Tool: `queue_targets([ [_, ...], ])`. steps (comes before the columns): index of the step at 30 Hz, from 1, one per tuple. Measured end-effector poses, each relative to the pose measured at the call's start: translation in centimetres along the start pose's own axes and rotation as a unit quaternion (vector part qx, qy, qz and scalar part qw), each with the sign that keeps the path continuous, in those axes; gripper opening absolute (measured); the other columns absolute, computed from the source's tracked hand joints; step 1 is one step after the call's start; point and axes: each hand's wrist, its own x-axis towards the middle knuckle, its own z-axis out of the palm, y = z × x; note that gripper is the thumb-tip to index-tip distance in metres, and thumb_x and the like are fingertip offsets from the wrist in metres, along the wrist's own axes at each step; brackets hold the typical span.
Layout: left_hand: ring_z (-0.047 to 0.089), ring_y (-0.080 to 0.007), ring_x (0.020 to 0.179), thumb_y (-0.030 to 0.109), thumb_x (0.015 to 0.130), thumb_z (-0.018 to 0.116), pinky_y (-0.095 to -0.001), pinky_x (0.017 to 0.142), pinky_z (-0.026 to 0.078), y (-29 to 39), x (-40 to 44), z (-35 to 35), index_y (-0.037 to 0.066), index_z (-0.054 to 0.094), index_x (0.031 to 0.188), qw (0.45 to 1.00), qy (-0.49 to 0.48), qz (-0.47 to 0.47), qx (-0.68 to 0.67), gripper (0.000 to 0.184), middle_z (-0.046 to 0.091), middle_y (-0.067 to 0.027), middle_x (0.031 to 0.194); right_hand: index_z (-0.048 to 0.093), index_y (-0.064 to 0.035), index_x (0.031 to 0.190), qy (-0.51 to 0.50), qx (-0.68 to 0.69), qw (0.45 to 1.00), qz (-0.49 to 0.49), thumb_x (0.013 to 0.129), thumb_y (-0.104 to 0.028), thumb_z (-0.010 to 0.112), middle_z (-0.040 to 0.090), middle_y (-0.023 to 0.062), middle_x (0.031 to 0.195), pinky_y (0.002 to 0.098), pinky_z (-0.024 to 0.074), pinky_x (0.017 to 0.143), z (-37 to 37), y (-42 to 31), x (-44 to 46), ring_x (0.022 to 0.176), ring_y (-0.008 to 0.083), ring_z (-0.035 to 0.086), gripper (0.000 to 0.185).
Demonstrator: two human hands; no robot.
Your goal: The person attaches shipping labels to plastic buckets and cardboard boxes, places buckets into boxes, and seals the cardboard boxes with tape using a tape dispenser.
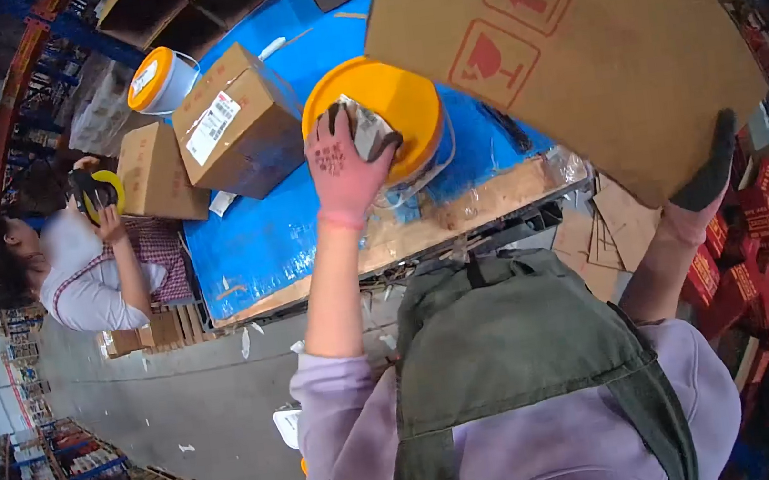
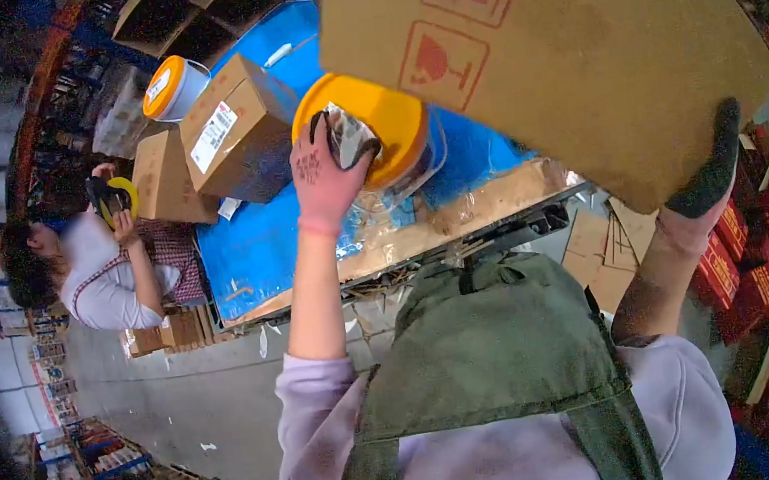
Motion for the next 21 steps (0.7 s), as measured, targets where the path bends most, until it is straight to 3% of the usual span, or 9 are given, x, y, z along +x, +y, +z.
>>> queue_targets([
  [2,0.046,-0.0398,0.121,0.041,0.066,0.079,-0.0481,0.101,0.036,1.3,0.7,2.2,-0.001,0.053,0.124,0.999,0.003,-0.016,0.039,0.076,0.052,-0.0238,0.126,0.039,-0.0008,0.143,0.026,-0.032,0.999,0.003,0.099,-0.011,0.048,0.042,0.0153,0.145,0.0406,0.0391,0.108,-1.6,0.5,0.5,0.130,0.0268,0.045,0.046],
  [4,0.049,-0.0401,0.120,0.039,0.068,0.078,-0.0467,0.099,0.039,1.8,1.1,3.3,-0.001,0.054,0.123,0.996,0.037,-0.041,0.063,0.073,0.055,-0.0231,0.122,0.042,-0.0021,0.142,-0.039,-0.317,0.938,-0.133,0.100,-0.012,0.045,0.045,0.0162,0.142,0.0397,0.0397,0.107,-4.7,1.6,0.7,0.128,0.0265,0.047,0.044],
  [7,0.055,-0.0353,0.114,0.035,0.071,0.077,-0.0416,0.096,0.044,1.2,0.8,3.4,-0.001,0.054,0.123,0.995,0.078,-0.042,0.033,0.067,0.059,-0.0204,0.121,0.045,-0.0005,0.140,0.083,-0.277,0.957,0.006,0.101,-0.013,0.042,0.048,0.0168,0.139,0.0383,0.0406,0.105,-3.0,0.0,0.2,0.125,0.0262,0.049,0.041],
  [11,0.064,-0.0243,0.097,0.010,0.078,0.071,-0.0346,0.091,0.048,1.4,-1.5,0.7,-0.002,0.061,0.107,0.973,0.051,-0.175,-0.139,0.033,0.067,-0.0126,0.102,0.047,0.0018,0.138,0.041,-0.302,0.952,-0.019,0.100,-0.013,0.042,0.051,0.0170,0.135,0.0372,0.0412,0.103,-5.9,0.3,0.3,0.122,0.0259,0.052,0.041],
  [12,0.064,-0.0243,0.097,0.010,0.078,0.071,-0.0346,0.091,0.048,1.6,-2.4,0.0,-0.002,0.061,0.107,0.974,0.051,-0.175,-0.138,0.033,0.067,-0.0126,0.102,0.046,0.0009,0.139,0.042,-0.278,0.960,-0.010,0.100,-0.012,0.043,0.050,0.0172,0.136,0.0376,0.0412,0.104,-6.2,0.6,0.5,0.123,0.0262,0.051,0.041],
  [14,0.063,-0.0180,0.090,-0.001,0.081,0.064,-0.0327,0.088,0.048,1.6,-3.9,-1.3,-0.002,0.061,0.098,0.923,0.263,-0.126,-0.252,0.017,0.066,-0.0095,0.097,0.046,0.0000,0.139,0.041,-0.249,0.968,-0.005,0.100,-0.012,0.043,0.049,0.0174,0.138,0.0380,0.0412,0.104,-5.6,1.2,1.1,0.124,0.0266,0.051,0.041],
  [17,0.060,-0.0193,0.089,-0.004,0.082,0.062,-0.0325,0.088,0.047,0.8,-6.3,-4.4,-0.005,0.060,0.099,0.862,0.416,-0.199,-0.209,0.017,0.065,-0.0106,0.096,0.044,-0.0035,0.142,0.020,-0.042,0.997,0.054,0.100,-0.014,0.044,0.045,0.0179,0.143,0.0390,0.0415,0.105,-0.8,1.4,1.7,0.128,0.0267,0.048,0.043],
  [20,0.063,-0.0276,0.092,0.004,0.081,0.068,-0.0374,0.087,0.048,-4.3,-9.5,-4.6,-0.002,0.061,0.100,0.872,0.419,-0.252,0.001,0.021,0.067,-0.0150,0.096,0.040,-0.0060,0.145,0.050,0.050,0.992,0.106,0.100,-0.018,0.045,0.040,0.0146,0.148,0.0403,0.0386,0.109,5.0,2.4,2.0,0.132,0.0248,0.045,0.046],
  [21,0.062,-0.0294,0.094,0.007,0.080,0.069,-0.0390,0.087,0.047,-7.8,-11.3,-3.3,0.000,0.062,0.102,0.909,0.340,-0.234,0.053,0.024,0.066,-0.0154,0.101,0.038,-0.0071,0.146,0.054,0.068,0.991,0.105,0.101,-0.019,0.043,0.039,0.0123,0.149,0.0398,0.0365,0.111,5.7,4.4,2.6,0.132,0.0237,0.044,0.047],
])
